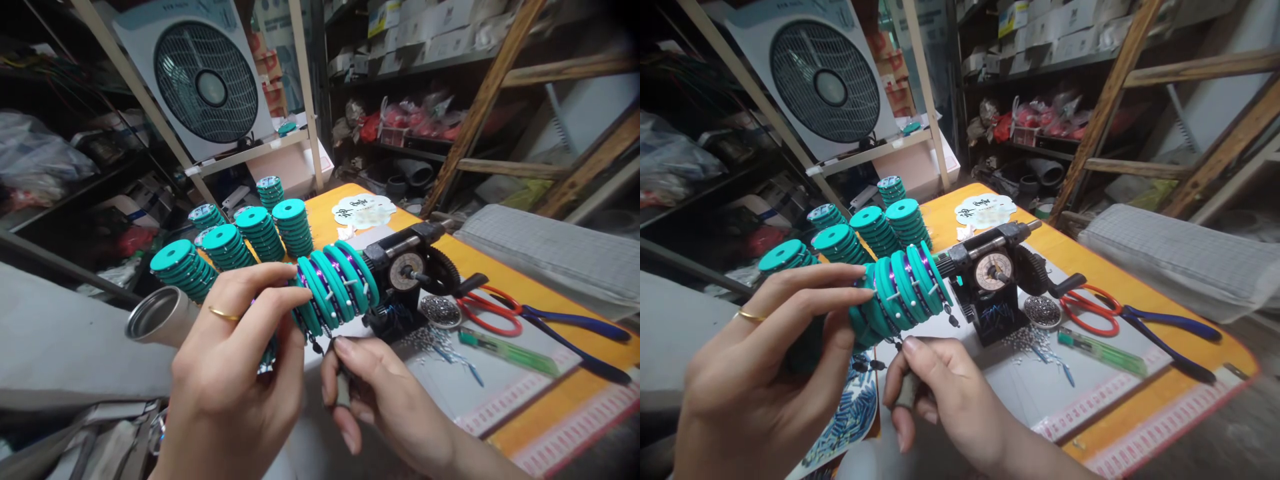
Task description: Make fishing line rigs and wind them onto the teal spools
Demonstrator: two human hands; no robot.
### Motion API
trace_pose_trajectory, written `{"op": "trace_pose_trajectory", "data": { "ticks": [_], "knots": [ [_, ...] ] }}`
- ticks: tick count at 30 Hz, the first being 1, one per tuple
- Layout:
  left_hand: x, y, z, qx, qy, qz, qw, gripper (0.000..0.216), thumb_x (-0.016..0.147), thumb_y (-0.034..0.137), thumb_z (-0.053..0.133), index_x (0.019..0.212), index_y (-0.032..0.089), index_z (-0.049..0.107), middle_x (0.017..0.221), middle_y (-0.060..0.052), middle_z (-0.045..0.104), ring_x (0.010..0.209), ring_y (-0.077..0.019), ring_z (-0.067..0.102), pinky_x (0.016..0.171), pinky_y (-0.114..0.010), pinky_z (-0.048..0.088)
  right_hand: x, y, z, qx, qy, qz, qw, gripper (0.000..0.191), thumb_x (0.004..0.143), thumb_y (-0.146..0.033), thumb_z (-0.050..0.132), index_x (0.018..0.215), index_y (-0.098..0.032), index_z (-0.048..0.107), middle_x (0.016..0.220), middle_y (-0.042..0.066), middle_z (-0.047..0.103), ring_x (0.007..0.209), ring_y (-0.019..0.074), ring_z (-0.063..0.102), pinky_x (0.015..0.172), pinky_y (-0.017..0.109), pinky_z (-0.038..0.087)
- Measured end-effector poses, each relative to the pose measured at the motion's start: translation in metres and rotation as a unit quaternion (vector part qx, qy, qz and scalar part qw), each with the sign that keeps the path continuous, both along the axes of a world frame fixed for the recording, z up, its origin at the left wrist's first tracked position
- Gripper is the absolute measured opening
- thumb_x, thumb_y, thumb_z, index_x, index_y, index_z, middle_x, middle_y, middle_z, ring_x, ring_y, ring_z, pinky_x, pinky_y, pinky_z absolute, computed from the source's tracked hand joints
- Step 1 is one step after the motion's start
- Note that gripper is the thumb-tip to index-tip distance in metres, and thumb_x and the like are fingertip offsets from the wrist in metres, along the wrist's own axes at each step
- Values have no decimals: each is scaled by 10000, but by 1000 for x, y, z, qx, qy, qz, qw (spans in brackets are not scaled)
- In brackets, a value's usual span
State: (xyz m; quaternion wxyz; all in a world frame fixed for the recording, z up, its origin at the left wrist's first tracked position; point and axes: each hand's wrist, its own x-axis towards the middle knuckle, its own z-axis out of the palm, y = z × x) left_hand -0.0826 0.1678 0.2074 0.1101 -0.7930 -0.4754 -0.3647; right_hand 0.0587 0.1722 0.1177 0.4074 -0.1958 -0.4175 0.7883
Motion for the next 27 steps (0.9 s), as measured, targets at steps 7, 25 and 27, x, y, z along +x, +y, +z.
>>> {"op": "trace_pose_trajectory", "data": {
  "ticks": [7,25,27],
  "knots": [
    [-1,0,0,0,0,-2,1000,245,775,25,571,929,206,633,1108,-37,619,1002,-160,588,856,-296,468,2,-5,7,43,-5,-2,999,492,982,-452,350,718,-104,575,465,-12,505,367,39,379,396,185,185],
    [6,5,0,25,20,-13,999,373,784,47,616,1135,176,617,1056,-65,612,987,-181,566,886,-317,468,18,-3,44,32,45,2,998,466,949,-470,438,693,-143,649,453,-9,488,392,68,494,393,188,218],
    [6,5,0,26,20,-12,999,362,787,53,615,1124,184,631,1056,-66,611,985,-185,565,874,-317,473,18,-4,46,39,46,2,998,456,952,-457,437,693,-145,647,450,-9,489,392,70,493,396,188,223]
  ]
}}
